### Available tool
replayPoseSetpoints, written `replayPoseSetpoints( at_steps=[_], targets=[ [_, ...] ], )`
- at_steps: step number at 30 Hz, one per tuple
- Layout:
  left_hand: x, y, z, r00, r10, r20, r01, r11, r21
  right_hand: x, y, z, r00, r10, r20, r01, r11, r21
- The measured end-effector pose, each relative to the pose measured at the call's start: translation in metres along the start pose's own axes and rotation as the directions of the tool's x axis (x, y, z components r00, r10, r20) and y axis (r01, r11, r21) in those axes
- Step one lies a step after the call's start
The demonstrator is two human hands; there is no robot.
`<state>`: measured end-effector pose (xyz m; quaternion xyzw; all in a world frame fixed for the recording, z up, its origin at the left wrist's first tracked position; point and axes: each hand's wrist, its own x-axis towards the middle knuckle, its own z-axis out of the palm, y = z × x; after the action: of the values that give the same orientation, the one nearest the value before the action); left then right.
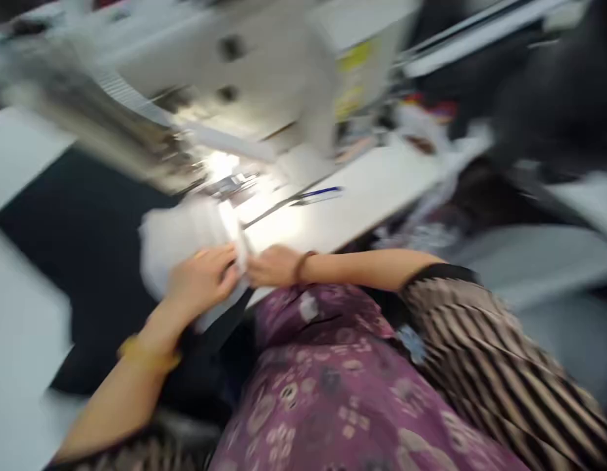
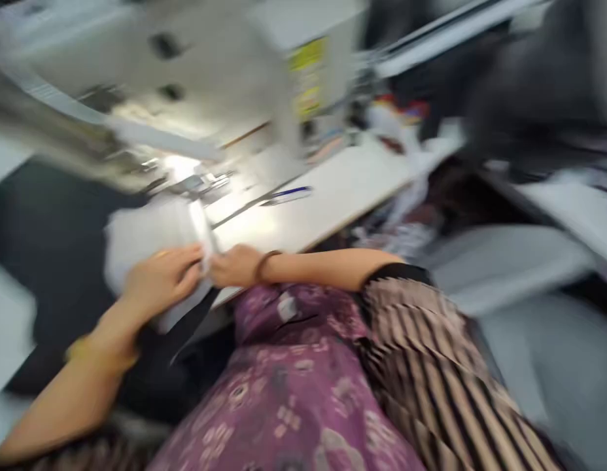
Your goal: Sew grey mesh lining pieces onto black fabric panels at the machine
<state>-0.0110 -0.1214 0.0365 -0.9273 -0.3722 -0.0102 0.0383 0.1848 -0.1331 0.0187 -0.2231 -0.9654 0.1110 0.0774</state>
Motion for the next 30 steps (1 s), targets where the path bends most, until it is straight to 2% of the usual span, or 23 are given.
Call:
replayPoseSetpoints(
  at_steps=[1, 3, 6, 10, 15, 18, 20, 22, 26, 28, 30],
  targets=[
    [-0.001, -0.004, 0.003, 0.998, -0.038, 0.043, 0.039, 0.999, -0.031, 0.004, 0.007, 0.009, 1.0, -0.024, 0.004, 0.024, 1.0, -0.005],
    [0.003, -0.017, 0.012, 0.995, -0.065, 0.07, 0.072, 0.991, -0.109, 0.013, 0.022, 0.029, 0.988, 0.156, 0.015, -0.153, 0.981, -0.116],
    [0.009, -0.028, 0.017, 0.99, -0.122, 0.077, 0.134, 0.975, -0.177, 0.014, 0.029, 0.043, 0.99, 0.143, -0.003, -0.142, 0.976, -0.167],
    [0.006, -0.018, 0.012, 0.99, -0.123, 0.07, 0.136, 0.966, -0.222, 0.004, 0.021, 0.045, 0.991, 0.073, -0.114, -0.094, 0.976, -0.195],
    [0.005, -0.019, 0.015, 0.986, -0.156, 0.064, 0.168, 0.939, -0.3, 0.002, 0.025, 0.052, 0.965, 0.007, -0.262, -0.072, 0.969, -0.238],
    [0.006, -0.018, 0.018, 0.988, -0.151, 0.024, 0.151, 0.938, -0.312, 0.0, 0.026, 0.052, 0.943, -0.023, -0.333, -0.072, 0.96, -0.271],
    [0.006, -0.016, 0.02, 0.989, -0.146, -0.012, 0.135, 0.941, -0.309, -0.002, 0.026, 0.051, 0.936, -0.038, -0.351, -0.063, 0.96, -0.271],
    [0.006, -0.014, 0.022, 0.989, -0.147, -0.028, 0.132, 0.944, -0.301, -0.002, 0.026, 0.051, 0.947, -0.03, -0.32, -0.055, 0.966, -0.254],
    [0.007, -0.011, 0.021, 0.991, -0.137, -0.013, 0.127, 0.948, -0.291, -0.003, 0.028, 0.05, 0.965, 0.003, -0.261, -0.069, 0.967, -0.245],
    [0.007, -0.01, 0.018, 0.99, -0.142, 0.008, 0.139, 0.953, -0.269, -0.003, 0.029, 0.05, 0.955, -0.011, -0.296, -0.071, 0.961, -0.266],
    [0.008, -0.01, 0.014, 0.987, -0.153, 0.04, 0.158, 0.96, -0.233, -0.002, 0.03, 0.047, 0.926, -0.054, -0.374, -0.064, 0.952, -0.298]
  ],
)
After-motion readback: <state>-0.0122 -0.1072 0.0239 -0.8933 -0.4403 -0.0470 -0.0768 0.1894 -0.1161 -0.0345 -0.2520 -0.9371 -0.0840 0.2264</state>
